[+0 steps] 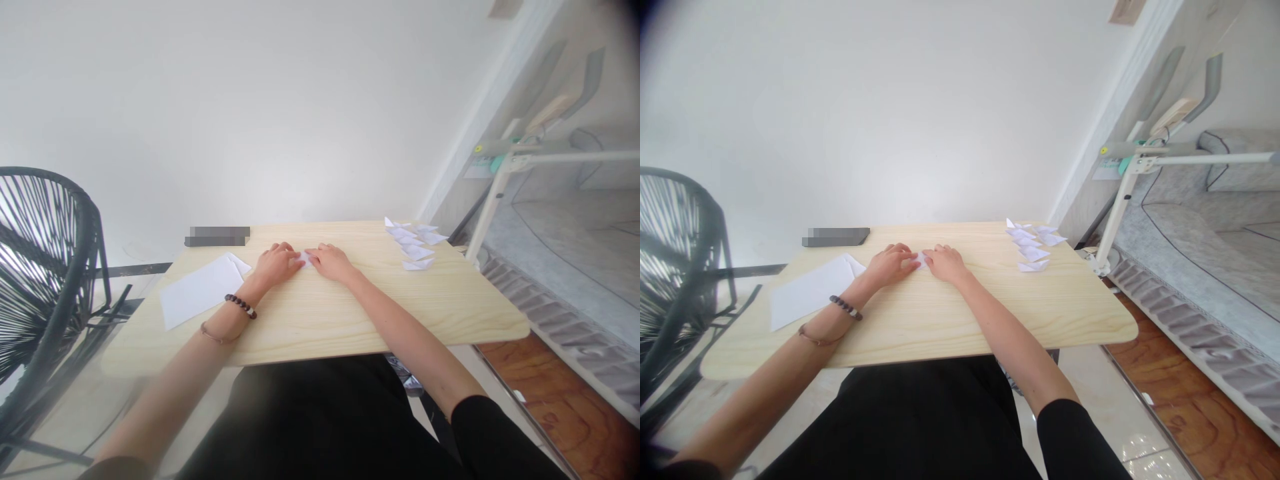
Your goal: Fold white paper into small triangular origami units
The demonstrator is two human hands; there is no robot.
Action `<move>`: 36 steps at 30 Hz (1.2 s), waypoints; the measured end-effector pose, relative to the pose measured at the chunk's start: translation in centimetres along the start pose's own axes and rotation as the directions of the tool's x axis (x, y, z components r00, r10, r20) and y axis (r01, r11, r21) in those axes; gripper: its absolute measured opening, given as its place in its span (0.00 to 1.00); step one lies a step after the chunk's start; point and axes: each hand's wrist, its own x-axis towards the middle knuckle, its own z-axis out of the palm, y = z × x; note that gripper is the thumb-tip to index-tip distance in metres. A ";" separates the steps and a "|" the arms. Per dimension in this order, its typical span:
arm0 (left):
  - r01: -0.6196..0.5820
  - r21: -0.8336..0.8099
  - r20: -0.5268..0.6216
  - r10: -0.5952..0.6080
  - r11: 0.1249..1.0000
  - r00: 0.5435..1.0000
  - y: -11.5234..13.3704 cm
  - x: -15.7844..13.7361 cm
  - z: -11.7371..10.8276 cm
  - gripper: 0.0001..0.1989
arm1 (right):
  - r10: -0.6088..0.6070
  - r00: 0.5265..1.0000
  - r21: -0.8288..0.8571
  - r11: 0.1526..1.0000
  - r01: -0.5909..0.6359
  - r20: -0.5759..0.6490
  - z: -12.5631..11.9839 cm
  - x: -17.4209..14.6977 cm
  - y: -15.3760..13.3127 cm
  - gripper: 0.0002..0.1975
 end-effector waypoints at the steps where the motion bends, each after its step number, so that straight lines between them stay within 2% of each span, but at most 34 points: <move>1: 0.001 0.002 0.000 -0.001 1.000 1.000 0.0 0.0 0.0 0.21 | -0.015 1.000 0.009 1.000 0.015 0.005 0.0 0.0 0.1 0.19; 9: -0.011 -0.014 0.000 0.011 1.000 1.000 -0.1 0.2 0.2 0.21 | -0.029 1.000 0.071 0.997 0.029 0.001 0.1 0.3 0.9 0.16; 13: 0.011 -0.028 0.000 -0.011 1.000 1.000 -0.1 0.1 0.1 0.21 | -0.052 0.998 0.235 0.970 0.057 -0.027 0.3 0.4 1.4 0.12; 17: 0.009 -0.031 -0.001 -0.010 0.999 1.000 0.0 0.1 0.2 0.20 | -0.009 0.997 0.360 0.932 0.037 -0.081 0.6 0.4 2.0 0.11; 22: 0.018 -0.020 -0.006 -0.019 1.000 1.000 0.1 0.1 0.2 0.20 | 0.013 0.992 0.397 0.917 0.039 -0.127 0.9 0.8 2.2 0.11; 36: 0.030 -0.013 -0.003 -0.030 0.999 1.000 0.4 0.0 0.2 0.21 | 0.033 0.997 0.454 0.891 0.003 -0.071 0.4 1.0 2.4 0.08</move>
